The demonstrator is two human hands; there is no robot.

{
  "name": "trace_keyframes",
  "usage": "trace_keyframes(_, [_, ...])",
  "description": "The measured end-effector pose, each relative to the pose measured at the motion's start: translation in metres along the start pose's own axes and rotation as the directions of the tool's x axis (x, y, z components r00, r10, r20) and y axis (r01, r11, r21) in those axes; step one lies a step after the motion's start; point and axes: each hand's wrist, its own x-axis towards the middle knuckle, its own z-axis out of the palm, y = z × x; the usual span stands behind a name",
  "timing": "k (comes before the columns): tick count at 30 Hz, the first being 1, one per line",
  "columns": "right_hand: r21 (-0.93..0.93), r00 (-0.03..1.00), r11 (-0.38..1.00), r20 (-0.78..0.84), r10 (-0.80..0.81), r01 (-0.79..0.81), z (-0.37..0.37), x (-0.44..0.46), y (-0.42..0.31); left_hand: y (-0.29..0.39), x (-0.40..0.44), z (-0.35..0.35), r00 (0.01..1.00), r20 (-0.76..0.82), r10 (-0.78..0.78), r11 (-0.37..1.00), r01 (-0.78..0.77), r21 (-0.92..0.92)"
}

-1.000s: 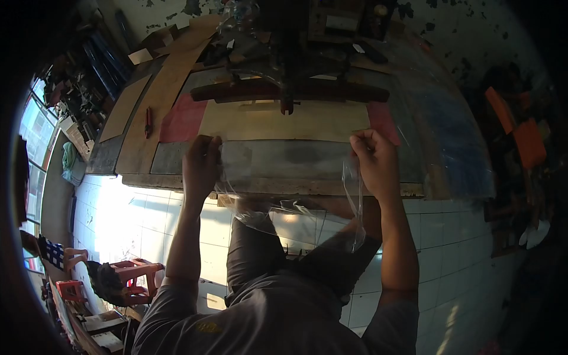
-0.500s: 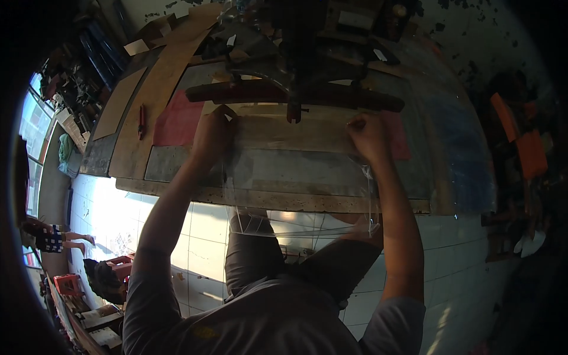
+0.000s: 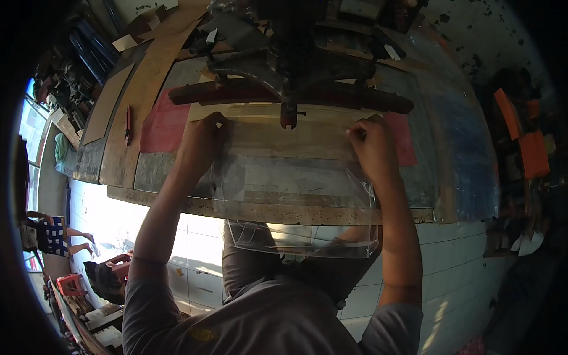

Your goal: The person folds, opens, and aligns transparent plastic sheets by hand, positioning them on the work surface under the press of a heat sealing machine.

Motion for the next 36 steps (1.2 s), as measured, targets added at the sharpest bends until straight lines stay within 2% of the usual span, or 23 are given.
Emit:
trace_keyframes(3, [-0.013, 0.996, 0.996, 0.026, -0.084, 0.085, -0.010, -0.004, 0.005, -0.007, -0.004, -0.002, 0.993, -0.021, 0.112, 0.993, -0.113, -0.044])
trace_keyframes(6, [0.079, 0.990, 0.994, 0.110, -0.090, 0.081, -0.015, -0.006, 0.016, -0.009, -0.010, -0.007, 0.985, -0.032, 0.172, 0.984, -0.173, -0.031])
trace_keyframes(9, [0.005, 0.989, 0.998, 0.134, -0.068, 0.068, -0.021, -0.009, 0.009, -0.001, -0.011, -0.017, 0.994, 0.063, 0.089, 0.991, -0.082, -0.109])
trace_keyframes(12, [-0.014, 0.990, 0.995, 0.109, -0.095, 0.097, -0.018, -0.008, 0.010, -0.015, -0.011, -0.008, 0.979, -0.031, 0.202, 0.978, -0.203, -0.055])
trace_keyframes(15, [0.008, 0.982, 0.984, 0.053, -0.180, 0.180, -0.009, 0.001, 0.023, -0.012, -0.008, -0.008, 0.994, 0.019, 0.110, 0.993, -0.108, -0.052])
trace_keyframes(18, [0.001, 0.983, 0.984, 0.040, -0.179, 0.179, -0.004, 0.009, 0.030, -0.017, -0.001, -0.002, 0.984, -0.030, 0.174, 0.985, -0.174, -0.007])
trace_keyframes(21, [0.019, 0.968, 0.968, -0.002, -0.249, 0.249, -0.002, 0.010, 0.034, -0.007, 0.001, -0.006, 0.994, 0.013, 0.112, 0.994, -0.112, -0.013])
trace_keyframes(24, [0.041, 0.992, 0.992, 0.039, -0.120, 0.118, -0.006, 0.007, 0.024, -0.006, 0.003, -0.006, 0.994, 0.020, 0.110, 0.994, -0.111, 0.022])
trace_keyframes(27, [0.041, 0.990, 0.989, 0.016, -0.140, 0.139, -0.005, 0.007, 0.026, -0.010, 0.005, -0.001, 0.992, -0.022, 0.127, 0.992, -0.128, -0.016])
trace_keyframes(30, [0.088, 0.988, 0.985, -0.031, -0.149, 0.151, 0.001, 0.010, 0.035, -0.018, 0.008, 0.005, 0.966, -0.096, 0.238, 0.971, -0.239, 0.008])
trace_keyframes(33, [-0.002, 0.992, 0.992, 0.005, -0.124, 0.124, -0.001, 0.018, 0.041, -0.010, 0.006, 0.001, 0.992, -0.002, 0.127, 0.992, -0.127, 0.002])
trace_keyframes(36, [-0.014, 0.982, 0.982, -0.009, -0.190, 0.190, -0.002, 0.018, 0.042, -0.008, 0.006, 0.000, 0.995, 0.010, 0.102, 0.995, -0.102, 0.008])
